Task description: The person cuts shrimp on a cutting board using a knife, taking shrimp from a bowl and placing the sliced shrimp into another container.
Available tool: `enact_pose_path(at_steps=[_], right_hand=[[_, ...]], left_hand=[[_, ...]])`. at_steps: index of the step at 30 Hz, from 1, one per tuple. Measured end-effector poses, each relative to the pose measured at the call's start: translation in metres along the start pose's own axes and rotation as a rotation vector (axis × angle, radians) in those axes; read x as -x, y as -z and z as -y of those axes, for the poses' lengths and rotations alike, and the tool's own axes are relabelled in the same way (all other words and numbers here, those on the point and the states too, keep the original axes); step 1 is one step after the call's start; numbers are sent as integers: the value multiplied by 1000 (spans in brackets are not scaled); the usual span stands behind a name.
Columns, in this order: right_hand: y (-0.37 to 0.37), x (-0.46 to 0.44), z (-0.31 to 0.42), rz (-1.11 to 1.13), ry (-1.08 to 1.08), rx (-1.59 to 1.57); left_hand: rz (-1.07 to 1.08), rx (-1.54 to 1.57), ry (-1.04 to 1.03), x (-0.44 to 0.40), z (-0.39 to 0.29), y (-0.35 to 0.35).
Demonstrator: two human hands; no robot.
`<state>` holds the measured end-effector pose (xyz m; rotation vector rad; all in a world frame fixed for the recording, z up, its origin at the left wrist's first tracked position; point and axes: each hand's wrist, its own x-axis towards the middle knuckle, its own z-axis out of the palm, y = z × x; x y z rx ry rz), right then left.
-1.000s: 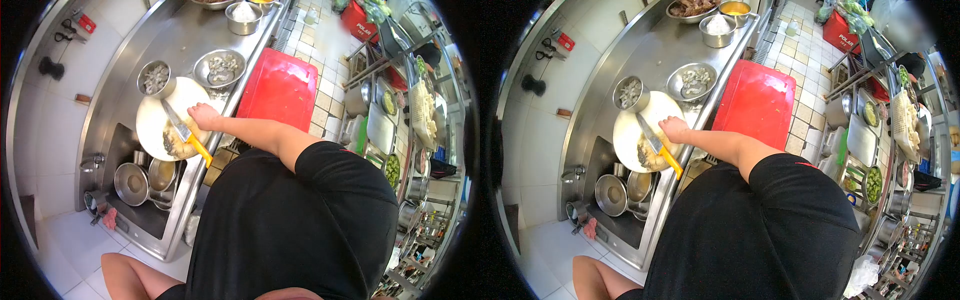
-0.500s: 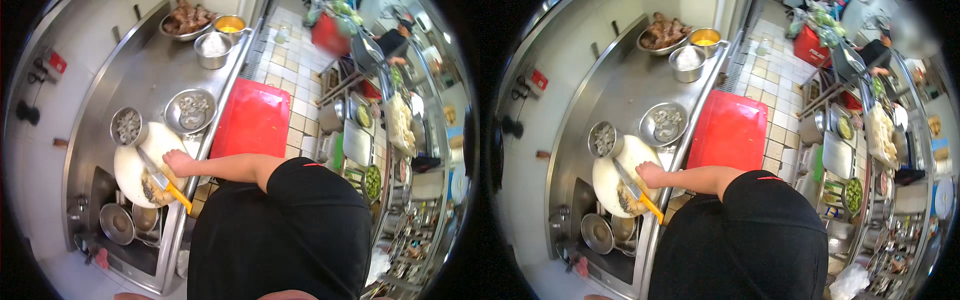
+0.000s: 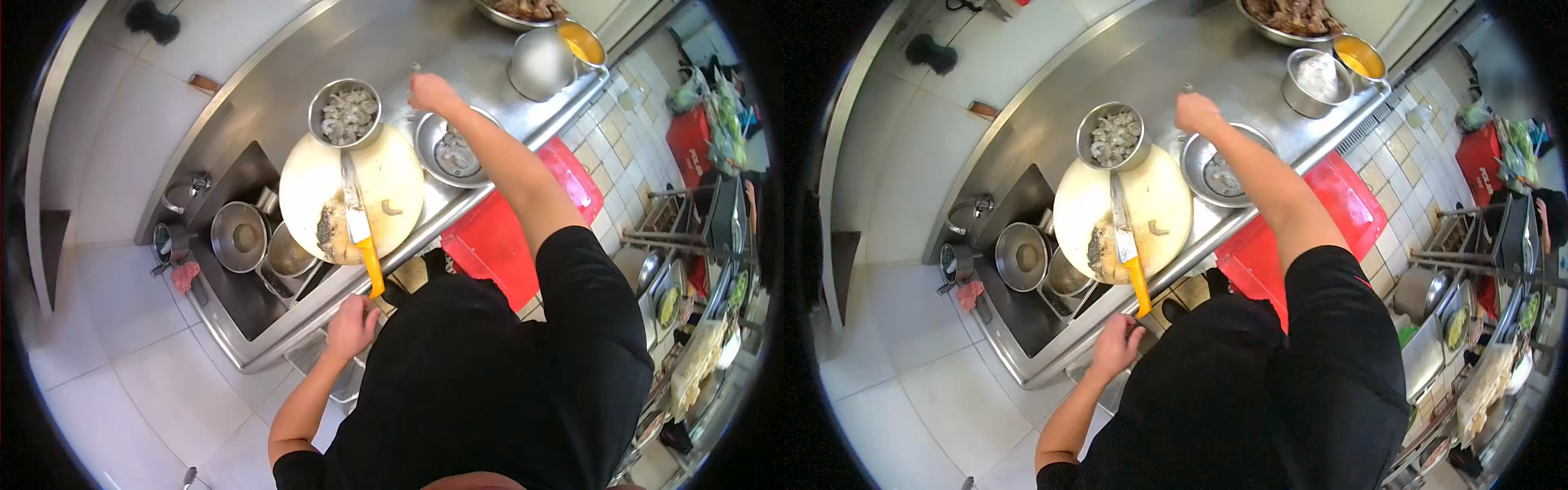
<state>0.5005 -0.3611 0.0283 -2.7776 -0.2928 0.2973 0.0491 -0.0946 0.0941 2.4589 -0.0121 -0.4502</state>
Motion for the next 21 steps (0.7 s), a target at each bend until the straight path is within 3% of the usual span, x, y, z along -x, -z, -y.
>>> enact_pose_path(at_steps=[1, 3, 5, 7, 11, 13, 16, 18, 20, 21], right_hand=[[0, -7, 9, 4, 20, 3], [-7, -16, 28, 335, 51, 244], [-52, -31, 11, 273, 105, 269], [-67, -48, 3, 212, 156, 289], [-69, -58, -9, 380, 128, 268], [-50, -71, -16, 390, 125, 258], [-39, -104, -38, 264, 88, 223], [-68, -151, -74, -290, 117, 200], [-58, -152, -69, -193, 134, 178], [-57, -150, -63, -91, 138, 157]], left_hand=[[4, -39, -35, -1, -3, -8], [-3, -69, -45, 5, -7, -21], [66, -21, -161, 4, -10, -22], [67, 1, -144, 0, -9, -23], [87, 122, 85, 10, -15, -29], [-55, 317, 267, 17, -15, -32], [-191, 444, 408, 32, 1, -50], [-226, 425, 436, 33, -1, -49], [-268, 400, 470, 27, -6, -47], [-286, 291, 383, 20, -9, -45]])
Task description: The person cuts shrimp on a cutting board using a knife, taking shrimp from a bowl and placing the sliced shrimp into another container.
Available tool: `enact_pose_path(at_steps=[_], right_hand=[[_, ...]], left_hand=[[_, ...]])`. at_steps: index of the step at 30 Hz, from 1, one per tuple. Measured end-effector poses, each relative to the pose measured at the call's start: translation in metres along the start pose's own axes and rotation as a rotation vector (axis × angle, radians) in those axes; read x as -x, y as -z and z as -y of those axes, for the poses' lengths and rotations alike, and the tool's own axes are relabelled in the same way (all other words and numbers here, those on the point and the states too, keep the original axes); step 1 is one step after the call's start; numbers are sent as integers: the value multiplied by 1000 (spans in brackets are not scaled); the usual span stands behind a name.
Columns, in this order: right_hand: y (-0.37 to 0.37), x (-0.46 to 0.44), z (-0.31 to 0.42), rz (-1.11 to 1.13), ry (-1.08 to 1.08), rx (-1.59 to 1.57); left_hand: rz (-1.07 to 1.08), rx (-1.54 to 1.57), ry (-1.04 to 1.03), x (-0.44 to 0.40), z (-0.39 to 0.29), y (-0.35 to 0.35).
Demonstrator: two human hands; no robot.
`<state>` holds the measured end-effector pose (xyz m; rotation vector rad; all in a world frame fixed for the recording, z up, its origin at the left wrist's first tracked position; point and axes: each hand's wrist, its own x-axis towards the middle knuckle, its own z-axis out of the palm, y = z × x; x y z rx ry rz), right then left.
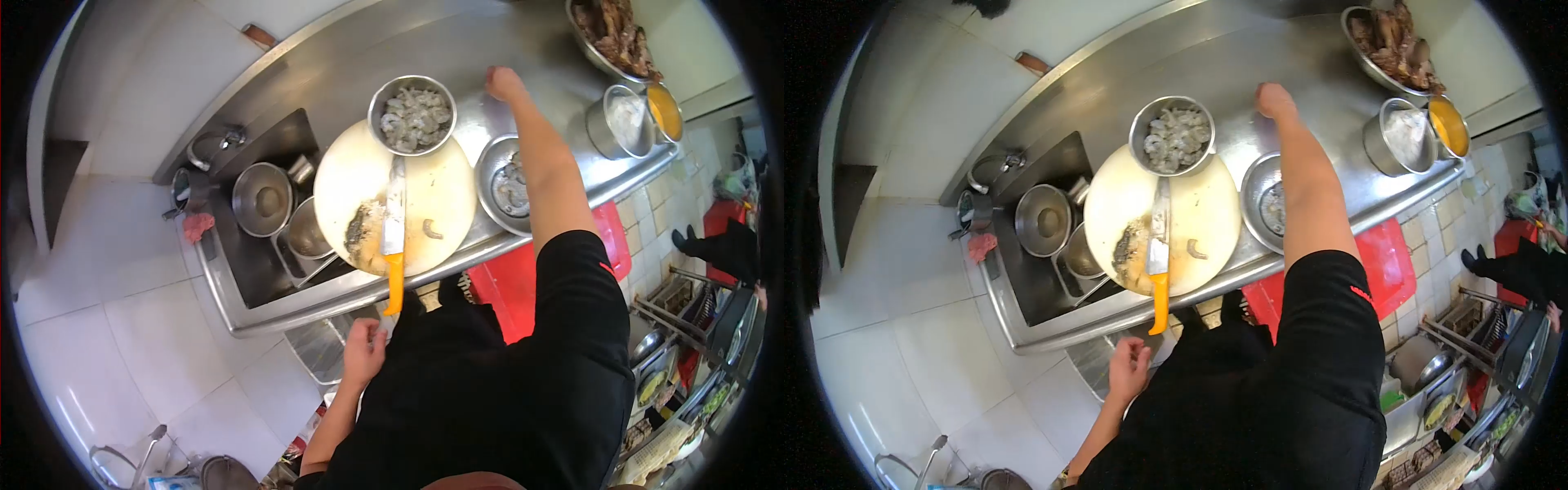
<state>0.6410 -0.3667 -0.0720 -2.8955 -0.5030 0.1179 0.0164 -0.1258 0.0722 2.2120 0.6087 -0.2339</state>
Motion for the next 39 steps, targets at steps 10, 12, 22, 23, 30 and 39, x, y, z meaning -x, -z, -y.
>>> enact_pose_path(at_steps=[10, 12, 22, 23, 30, 39], right_hand=[[31, 42, 36, -26, -161, -362], [113, 77, 75, -187, -115, -612], [151, 198, 207, -452, 489, -452], [158, 219, 209, -278, 316, -480], [69, 332, 241, 377, -68, -50], [-5, 350, 280, 15, -97, 12]], left_hand=[[-84, -299, -356, -66, -26, -21], [-46, -285, -346, -74, -24, -21], [72, -343, -257, -101, -21, -29], [90, -288, -249, -103, -20, -28], [241, 212, 101, -118, -8, 14], [472, 680, 186, -80, 76, 23]])
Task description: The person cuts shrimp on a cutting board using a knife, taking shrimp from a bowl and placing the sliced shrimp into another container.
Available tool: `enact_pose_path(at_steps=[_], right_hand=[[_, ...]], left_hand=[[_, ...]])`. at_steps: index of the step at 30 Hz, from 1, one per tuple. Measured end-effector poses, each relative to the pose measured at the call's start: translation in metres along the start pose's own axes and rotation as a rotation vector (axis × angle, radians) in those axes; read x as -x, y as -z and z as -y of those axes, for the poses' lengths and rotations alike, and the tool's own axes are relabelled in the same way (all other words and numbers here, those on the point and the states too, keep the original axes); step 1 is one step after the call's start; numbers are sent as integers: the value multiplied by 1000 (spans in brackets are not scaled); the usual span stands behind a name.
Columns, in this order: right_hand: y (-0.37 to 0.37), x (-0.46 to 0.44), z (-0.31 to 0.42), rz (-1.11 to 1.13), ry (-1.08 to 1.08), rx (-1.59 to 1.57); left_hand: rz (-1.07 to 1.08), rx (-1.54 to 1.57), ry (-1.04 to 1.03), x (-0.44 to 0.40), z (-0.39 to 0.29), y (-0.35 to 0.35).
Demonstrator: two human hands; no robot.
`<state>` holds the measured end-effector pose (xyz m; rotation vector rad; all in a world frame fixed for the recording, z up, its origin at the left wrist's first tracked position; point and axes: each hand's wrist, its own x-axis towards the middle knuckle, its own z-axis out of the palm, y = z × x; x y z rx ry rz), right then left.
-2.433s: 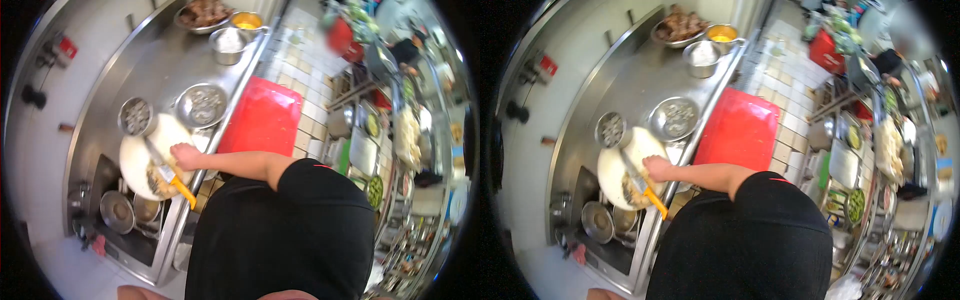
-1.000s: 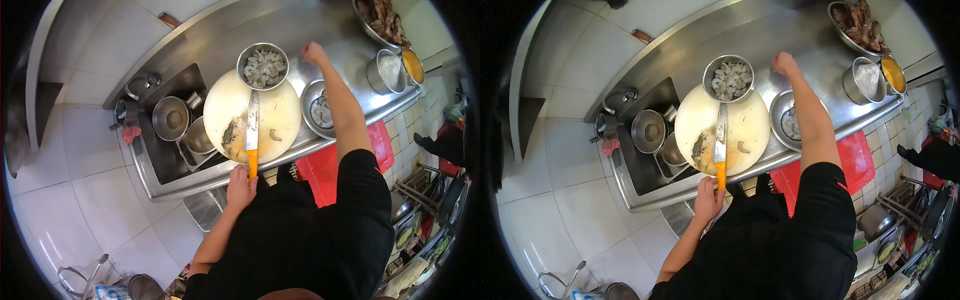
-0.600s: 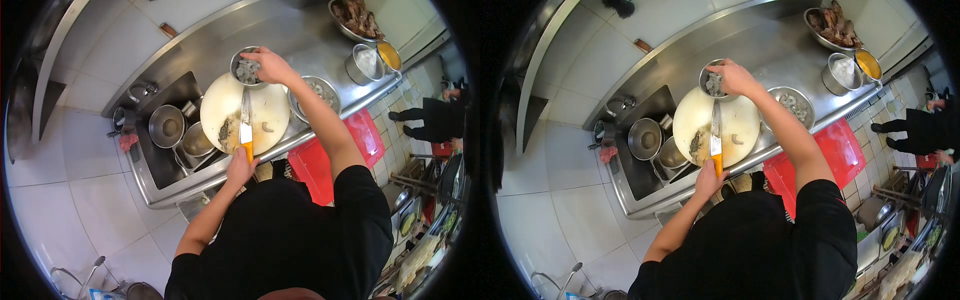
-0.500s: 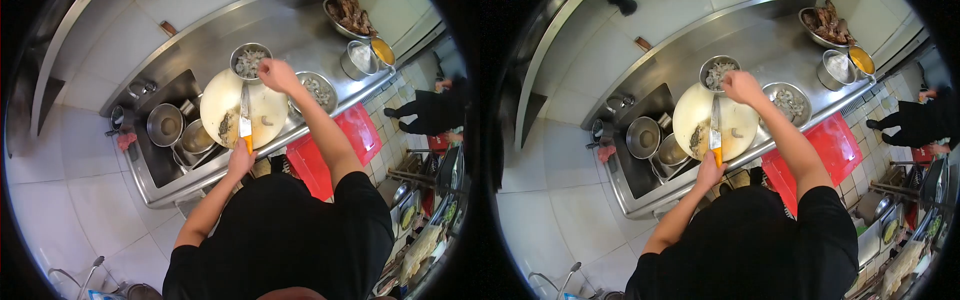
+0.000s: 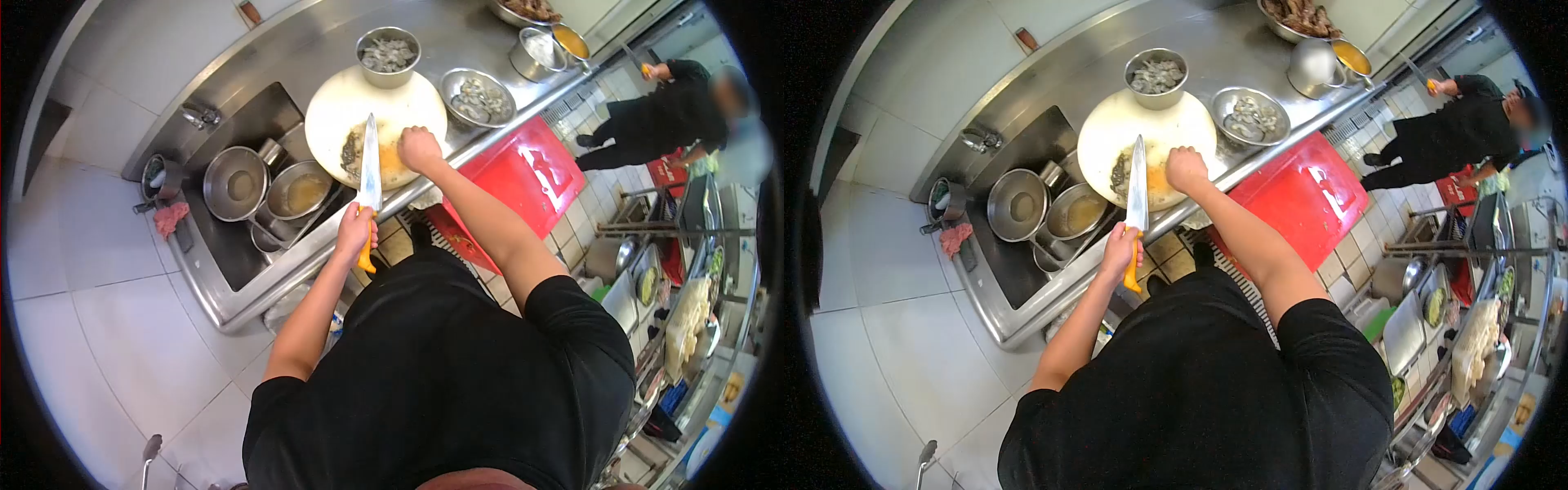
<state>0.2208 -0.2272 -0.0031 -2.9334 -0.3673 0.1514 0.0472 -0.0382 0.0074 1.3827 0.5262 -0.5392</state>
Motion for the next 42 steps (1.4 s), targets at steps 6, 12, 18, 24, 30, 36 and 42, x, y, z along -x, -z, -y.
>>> enact_pose_path(at_steps=[6, 12, 18, 24, 30, 36, 42], right_hand=[[3, 35, 17, -57, 90, -244], [-4, 28, 2, -64, 155, -392], [2, 34, 5, -46, 111, -423], [2, 33, 5, -45, 128, -407], [2, 29, 3, -21, 136, -383], [4, 25, 4, 6, 81, -406], [2, 16, 11, 29, -112, -472]], left_hand=[[35, 51, 21, 13, 40, 14], [-18, -48, 45, 17, 22, 10], [10, -40, 72, 12, 33, -2], [5, 4, 73, -2, 30, -11], [58, -4, 70, 2, 30, -9], [82, -14, 91, 22, 47, -11], [30, -89, 26, 27, 53, -10]])
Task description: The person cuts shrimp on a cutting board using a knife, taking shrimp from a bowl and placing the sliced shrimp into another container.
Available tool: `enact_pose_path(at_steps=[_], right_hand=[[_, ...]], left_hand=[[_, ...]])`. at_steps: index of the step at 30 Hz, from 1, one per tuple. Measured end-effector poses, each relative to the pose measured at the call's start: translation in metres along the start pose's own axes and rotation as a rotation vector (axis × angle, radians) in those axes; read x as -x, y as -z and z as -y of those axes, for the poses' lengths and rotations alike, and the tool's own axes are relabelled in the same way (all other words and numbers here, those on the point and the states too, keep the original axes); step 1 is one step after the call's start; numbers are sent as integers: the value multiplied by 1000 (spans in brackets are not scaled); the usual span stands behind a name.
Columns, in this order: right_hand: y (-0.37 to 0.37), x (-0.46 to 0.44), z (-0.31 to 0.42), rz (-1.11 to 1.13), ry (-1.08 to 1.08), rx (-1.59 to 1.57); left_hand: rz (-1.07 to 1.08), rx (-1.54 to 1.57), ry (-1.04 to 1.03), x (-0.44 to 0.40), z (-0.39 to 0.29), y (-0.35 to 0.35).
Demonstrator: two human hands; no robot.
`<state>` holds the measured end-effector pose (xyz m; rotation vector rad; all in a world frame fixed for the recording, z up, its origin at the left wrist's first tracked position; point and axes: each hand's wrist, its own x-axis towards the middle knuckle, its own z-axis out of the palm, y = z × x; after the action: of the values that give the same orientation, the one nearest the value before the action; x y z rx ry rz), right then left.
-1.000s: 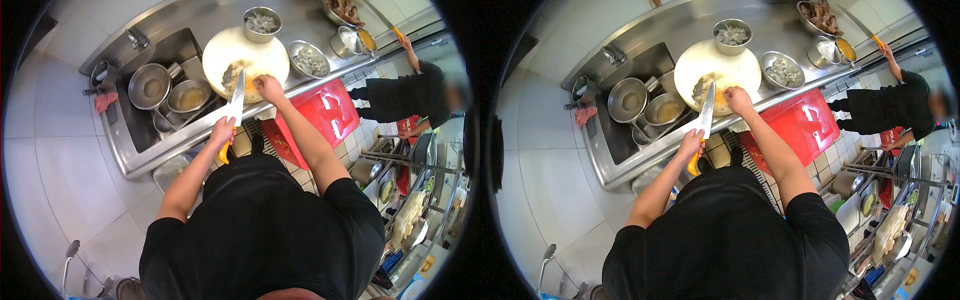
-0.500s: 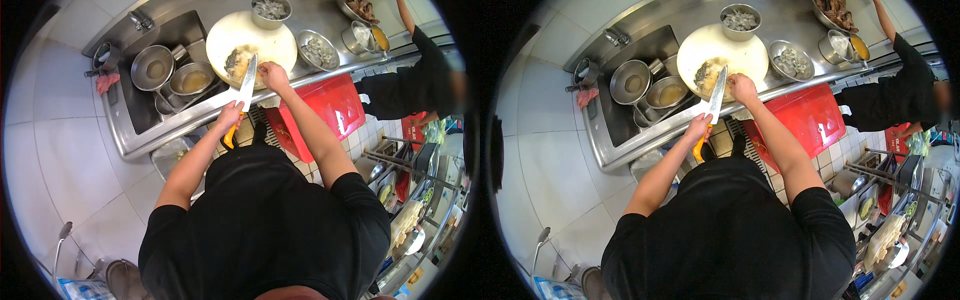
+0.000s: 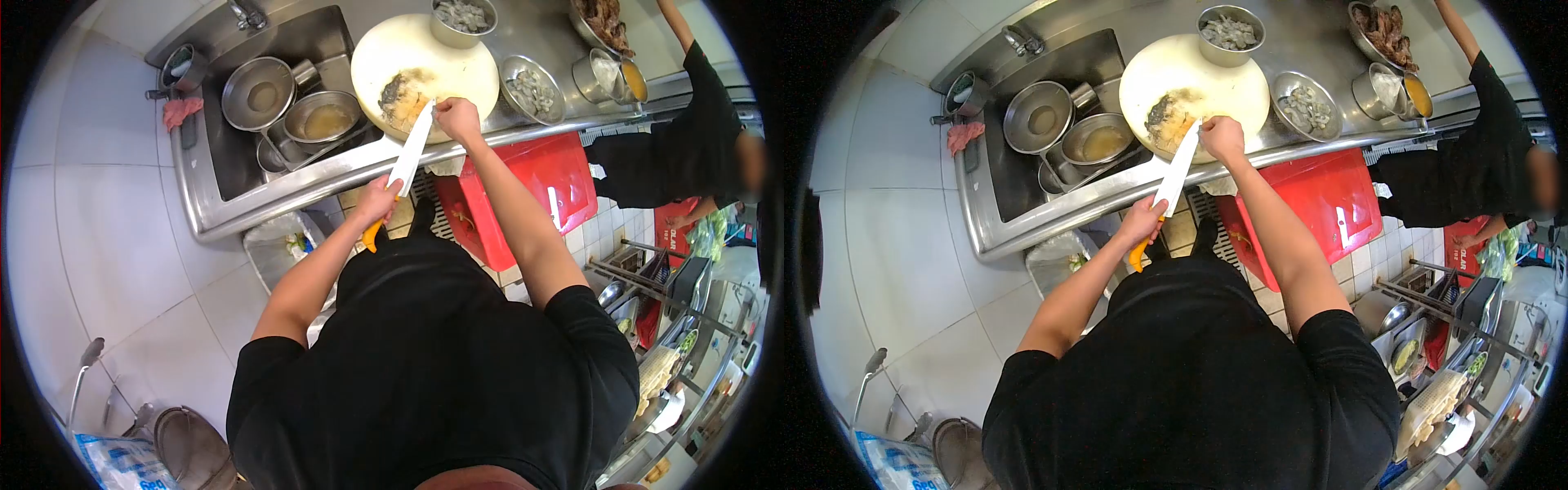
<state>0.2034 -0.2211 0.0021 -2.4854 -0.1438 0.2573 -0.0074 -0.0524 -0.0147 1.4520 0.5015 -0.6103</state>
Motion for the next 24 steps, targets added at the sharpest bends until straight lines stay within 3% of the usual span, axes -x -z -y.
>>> enact_pose_path(at_steps=[3, 13, 19, 21, 24], right_hand=[[1, -1, 2, 36, -118, -79], [-20, -7, -14, -37, -208, -164], [2, 7, -2, -11, -8, -87], [13, 9, -3, 34, 437, 202], [20, -8, -19, 206, 468, 238]], left_hand=[[-19, -77, -20, 11, 5, 4], [74, -126, 42, 49, 20, 26], [106, -221, 80, 75, 19, 75], [17, -235, 81, 79, 9, 86], [-64, -270, 43, 56, 4, 87]])
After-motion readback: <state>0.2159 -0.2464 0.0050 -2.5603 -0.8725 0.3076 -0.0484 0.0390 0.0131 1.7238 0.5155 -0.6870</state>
